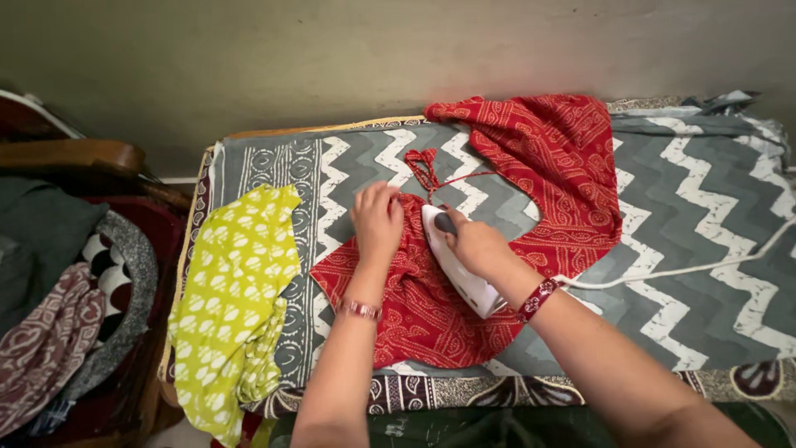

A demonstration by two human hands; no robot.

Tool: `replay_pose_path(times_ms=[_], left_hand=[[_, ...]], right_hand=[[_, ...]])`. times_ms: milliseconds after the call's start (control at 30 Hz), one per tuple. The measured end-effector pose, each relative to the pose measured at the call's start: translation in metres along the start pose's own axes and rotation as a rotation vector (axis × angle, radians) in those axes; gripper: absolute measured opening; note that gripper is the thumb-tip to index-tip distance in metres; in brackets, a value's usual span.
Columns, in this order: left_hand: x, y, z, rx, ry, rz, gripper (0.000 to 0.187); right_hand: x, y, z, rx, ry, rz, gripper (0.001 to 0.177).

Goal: The person irons a red patterned garment on a patterned ironing board. They repeatedly smooth the fabric with their hands, reposition the garment, and pass the iron over different sections to remove wrinkles.

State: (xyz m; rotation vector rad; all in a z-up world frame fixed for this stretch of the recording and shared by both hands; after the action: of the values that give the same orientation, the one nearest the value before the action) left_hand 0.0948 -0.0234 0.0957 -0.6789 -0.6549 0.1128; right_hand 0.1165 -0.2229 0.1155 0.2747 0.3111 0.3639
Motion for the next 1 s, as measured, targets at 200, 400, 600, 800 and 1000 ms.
replay_pose_path(times_ms=[200, 400, 600, 800, 1000], left_hand=[[-0.089, -0.032, 0.080, -0.126, -0.004, -0.009, 0.017], [-0.140, -0.065, 0.109, -0.196, -0.020, 0.042, 0.021], [-0.136, -0.089, 0.104, -0.255, 0.011, 0.015, 0.021], [-0.170, -0.098, 0.042, -0.337, 0.275, -0.023, 0.022], [-0.230, -0.121, -0.027, -0.146, 0.407, -0.298, 0.028]], right_hand=[[-0.009, -0.021, -0.005, 0.010, 0.022, 0.004, 0.055], [0.048, 0.010, -0.007, 0.092, -0.022, 0.097, 0.054], [-0.012, -0.005, -0.022, 0.081, 0.009, 0.144, 0.047], [-0.130, -0.104, -0.023, 0.024, 0.089, -0.027, 0.056], [-0.128, -0.187, 0.010, 0.009, -0.145, -0.097, 0.048]])
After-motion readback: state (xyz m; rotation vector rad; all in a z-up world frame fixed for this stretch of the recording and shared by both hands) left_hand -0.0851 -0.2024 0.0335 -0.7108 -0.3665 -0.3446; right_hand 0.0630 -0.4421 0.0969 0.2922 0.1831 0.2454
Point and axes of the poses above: each hand's wrist, its own x-axis towards the middle knuckle, its own z-axis out of the back of the hand, y = z × x, the point moved 4 cm from there along x, towards the middle knuckle, and after that the axes turned 5 degrees about -x, right-handed, at the moved point
